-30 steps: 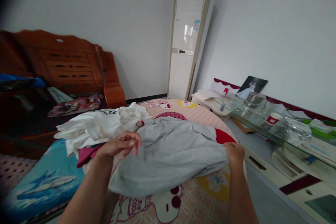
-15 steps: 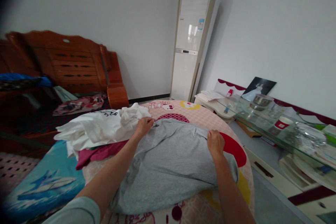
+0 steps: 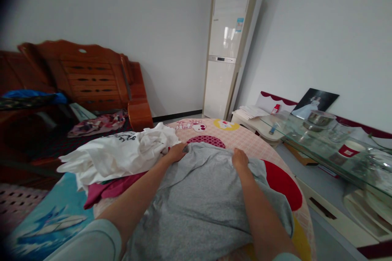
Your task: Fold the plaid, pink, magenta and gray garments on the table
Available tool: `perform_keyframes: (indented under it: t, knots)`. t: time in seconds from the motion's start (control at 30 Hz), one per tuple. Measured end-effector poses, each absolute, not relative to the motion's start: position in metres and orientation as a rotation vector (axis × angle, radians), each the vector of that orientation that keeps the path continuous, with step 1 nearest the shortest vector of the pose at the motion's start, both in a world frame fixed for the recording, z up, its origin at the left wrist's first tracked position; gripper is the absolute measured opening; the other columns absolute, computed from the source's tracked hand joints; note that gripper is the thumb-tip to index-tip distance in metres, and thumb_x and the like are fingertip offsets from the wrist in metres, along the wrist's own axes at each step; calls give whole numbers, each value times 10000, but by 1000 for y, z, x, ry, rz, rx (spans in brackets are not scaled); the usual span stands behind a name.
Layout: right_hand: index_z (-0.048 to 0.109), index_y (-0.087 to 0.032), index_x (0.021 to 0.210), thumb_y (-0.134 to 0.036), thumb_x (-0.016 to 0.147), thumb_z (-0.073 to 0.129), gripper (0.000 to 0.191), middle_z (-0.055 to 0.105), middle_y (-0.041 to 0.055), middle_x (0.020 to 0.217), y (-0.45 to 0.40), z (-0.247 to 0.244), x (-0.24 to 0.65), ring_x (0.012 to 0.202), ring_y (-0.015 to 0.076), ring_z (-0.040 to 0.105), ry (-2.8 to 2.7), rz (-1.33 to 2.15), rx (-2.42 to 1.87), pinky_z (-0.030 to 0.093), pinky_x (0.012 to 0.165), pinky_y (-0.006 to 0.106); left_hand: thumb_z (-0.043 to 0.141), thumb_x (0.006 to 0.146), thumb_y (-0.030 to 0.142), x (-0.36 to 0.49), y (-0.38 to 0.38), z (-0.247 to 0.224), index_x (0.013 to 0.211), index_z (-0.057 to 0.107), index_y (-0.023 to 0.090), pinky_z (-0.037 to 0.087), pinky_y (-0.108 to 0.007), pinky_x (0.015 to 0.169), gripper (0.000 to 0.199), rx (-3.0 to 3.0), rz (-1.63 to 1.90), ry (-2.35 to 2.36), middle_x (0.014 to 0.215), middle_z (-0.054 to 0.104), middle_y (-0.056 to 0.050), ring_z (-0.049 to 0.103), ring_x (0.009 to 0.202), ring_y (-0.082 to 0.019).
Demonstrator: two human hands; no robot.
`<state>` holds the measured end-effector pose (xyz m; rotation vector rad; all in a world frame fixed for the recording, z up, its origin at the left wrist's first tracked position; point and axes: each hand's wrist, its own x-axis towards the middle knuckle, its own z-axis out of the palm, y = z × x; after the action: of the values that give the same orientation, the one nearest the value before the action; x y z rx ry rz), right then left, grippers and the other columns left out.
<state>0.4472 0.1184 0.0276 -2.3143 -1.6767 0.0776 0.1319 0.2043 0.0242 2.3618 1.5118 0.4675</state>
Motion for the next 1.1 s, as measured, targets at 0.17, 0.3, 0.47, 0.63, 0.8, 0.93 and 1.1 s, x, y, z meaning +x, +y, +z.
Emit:
perform_keyframes:
  t: [0.17, 0.3, 0.47, 0.63, 0.8, 0.93, 1.1]
  knots:
    - [720, -117, 961, -153, 658, 694, 306, 716, 168, 1056, 126, 35, 458, 1023, 265, 652, -1587, 332, -2321, 462, 805, 266, 646, 713, 218, 130, 198, 36, 908, 697, 136, 496, -316, 817, 217, 2366, 335, 1540, 1001, 714, -173, 675, 951, -288]
    - [693, -155, 746, -95, 599, 677, 159, 709, 56, 673, 120, 44, 464, 734, 198, 684, -1440, 491, -2209, 459, 609, 211, 637, 690, 140, 124, 188, 52, 875, 691, 124, 490, -305, 831, 194, 2330, 313, 1623, 1001, 718, -167, 668, 976, -280]
    - [612, -139, 981, -175, 743, 596, 241, 603, -28, 506, 119, 67, 464, 418, 128, 569, -1089, 531, -1961, 372, 366, 174, 522, 768, 111, 119, 187, 83, 924, 669, 144, 503, -239, 678, 217, 2096, 463, 1672, 761, 726, -59, 685, 698, -173]
    - [558, -170, 1005, -220, 785, 598, 229, 673, 4, 671, 139, 94, 459, 492, 118, 628, -922, 545, -1660, 497, 437, 191, 531, 749, 117, 122, 199, 109, 949, 661, 161, 506, -240, 736, 243, 1911, 1041, 1722, 861, 728, -33, 680, 764, -158]
    - [608, -164, 1052, -230, 804, 510, 275, 702, 57, 792, 160, 103, 453, 633, 192, 675, -1095, 404, -1579, 562, 546, 298, 478, 774, 83, 132, 215, 116, 998, 640, 156, 482, -339, 895, 286, 2097, 1281, 1798, 990, 696, -90, 634, 990, -226]
    - [617, -149, 1193, -213, 781, 478, 440, 696, 117, 1095, 171, 101, 451, 1050, 257, 634, -1467, 96, -1611, 514, 925, 405, 467, 783, 56, 138, 233, 106, 1163, 566, 101, 447, -394, 994, 395, 2219, 1302, 1705, 1188, 609, -170, 562, 1169, -267]
    - [392, -182, 1468, -192, 763, 497, 713, 640, 91, 1259, 159, 81, 443, 1205, 246, 562, -1750, 76, -1606, 422, 1049, 397, 592, 770, 104, 135, 234, 73, 1422, 353, 96, 368, -455, 1093, 694, 2391, 972, 1552, 1542, 252, -230, 321, 1407, -359]
